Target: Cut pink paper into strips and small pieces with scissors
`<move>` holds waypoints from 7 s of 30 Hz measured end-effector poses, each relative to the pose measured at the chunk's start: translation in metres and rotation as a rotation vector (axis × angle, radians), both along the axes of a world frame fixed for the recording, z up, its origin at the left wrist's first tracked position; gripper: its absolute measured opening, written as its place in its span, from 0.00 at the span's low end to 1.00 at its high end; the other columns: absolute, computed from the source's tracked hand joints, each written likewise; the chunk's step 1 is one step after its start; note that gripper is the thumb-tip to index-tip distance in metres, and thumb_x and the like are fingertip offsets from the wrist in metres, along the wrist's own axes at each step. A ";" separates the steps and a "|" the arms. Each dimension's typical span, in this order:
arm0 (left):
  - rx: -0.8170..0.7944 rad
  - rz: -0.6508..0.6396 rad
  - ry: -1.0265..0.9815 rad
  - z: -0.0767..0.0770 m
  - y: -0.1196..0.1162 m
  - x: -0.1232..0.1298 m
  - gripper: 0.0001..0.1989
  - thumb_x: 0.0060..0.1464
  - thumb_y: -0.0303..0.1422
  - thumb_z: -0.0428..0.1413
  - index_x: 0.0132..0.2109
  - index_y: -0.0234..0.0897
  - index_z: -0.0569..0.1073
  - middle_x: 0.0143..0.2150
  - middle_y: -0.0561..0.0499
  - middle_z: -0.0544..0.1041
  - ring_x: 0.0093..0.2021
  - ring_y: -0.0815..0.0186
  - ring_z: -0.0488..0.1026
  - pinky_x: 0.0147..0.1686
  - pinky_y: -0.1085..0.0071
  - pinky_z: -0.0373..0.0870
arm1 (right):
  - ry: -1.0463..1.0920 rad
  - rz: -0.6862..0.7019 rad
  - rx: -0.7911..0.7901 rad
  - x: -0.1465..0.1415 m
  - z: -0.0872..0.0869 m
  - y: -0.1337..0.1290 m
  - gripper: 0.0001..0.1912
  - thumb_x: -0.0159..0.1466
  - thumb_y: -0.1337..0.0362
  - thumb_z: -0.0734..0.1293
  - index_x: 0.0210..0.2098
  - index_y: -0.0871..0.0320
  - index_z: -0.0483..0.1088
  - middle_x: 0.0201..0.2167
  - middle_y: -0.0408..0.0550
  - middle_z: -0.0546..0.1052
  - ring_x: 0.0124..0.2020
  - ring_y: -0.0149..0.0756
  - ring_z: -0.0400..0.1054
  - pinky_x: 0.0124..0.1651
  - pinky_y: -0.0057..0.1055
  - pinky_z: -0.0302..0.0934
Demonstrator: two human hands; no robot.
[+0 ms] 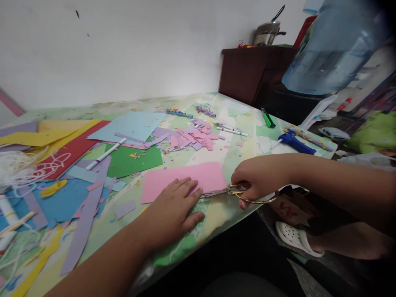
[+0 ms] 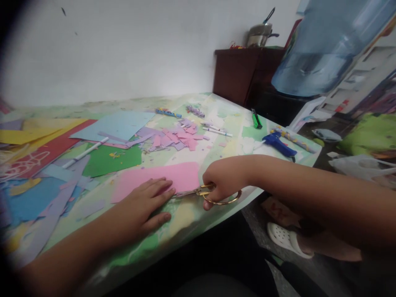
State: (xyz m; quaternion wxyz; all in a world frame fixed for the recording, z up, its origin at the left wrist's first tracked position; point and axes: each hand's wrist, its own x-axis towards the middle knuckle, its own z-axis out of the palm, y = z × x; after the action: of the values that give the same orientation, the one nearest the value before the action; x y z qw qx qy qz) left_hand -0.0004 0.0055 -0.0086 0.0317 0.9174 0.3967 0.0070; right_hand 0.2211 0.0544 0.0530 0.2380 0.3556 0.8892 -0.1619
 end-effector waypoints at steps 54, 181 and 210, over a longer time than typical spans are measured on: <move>-0.085 0.006 -0.001 -0.001 0.003 -0.003 0.28 0.49 0.46 0.35 0.55 0.39 0.51 0.57 0.46 0.50 0.56 0.60 0.44 0.52 0.61 0.45 | 0.009 0.141 0.357 0.007 -0.024 -0.018 0.14 0.56 0.56 0.55 0.28 0.61 0.63 0.24 0.49 0.68 0.22 0.33 0.61 0.21 0.27 0.44; -0.151 0.011 -0.041 0.005 0.014 -0.020 0.24 0.49 0.45 0.38 0.52 0.44 0.57 0.56 0.45 0.52 0.55 0.57 0.47 0.50 0.55 0.45 | 0.027 0.078 0.397 -0.015 -0.026 -0.019 0.20 0.50 0.48 0.57 0.25 0.60 0.67 0.19 0.48 0.69 0.18 0.34 0.60 0.19 0.26 0.40; -0.131 -0.006 -0.138 0.000 0.015 -0.022 0.20 0.50 0.32 0.41 0.51 0.41 0.57 0.55 0.46 0.55 0.54 0.60 0.48 0.51 0.57 0.45 | 0.116 0.003 0.449 -0.019 -0.031 -0.028 0.22 0.50 0.48 0.56 0.28 0.59 0.68 0.22 0.49 0.69 0.22 0.35 0.61 0.20 0.26 0.43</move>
State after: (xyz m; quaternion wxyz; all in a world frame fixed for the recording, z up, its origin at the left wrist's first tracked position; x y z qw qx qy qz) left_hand -0.0219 0.0209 -0.0085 0.1188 0.9118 0.3905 0.0440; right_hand 0.2018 0.0267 0.0222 0.1017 0.3884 0.9156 0.0202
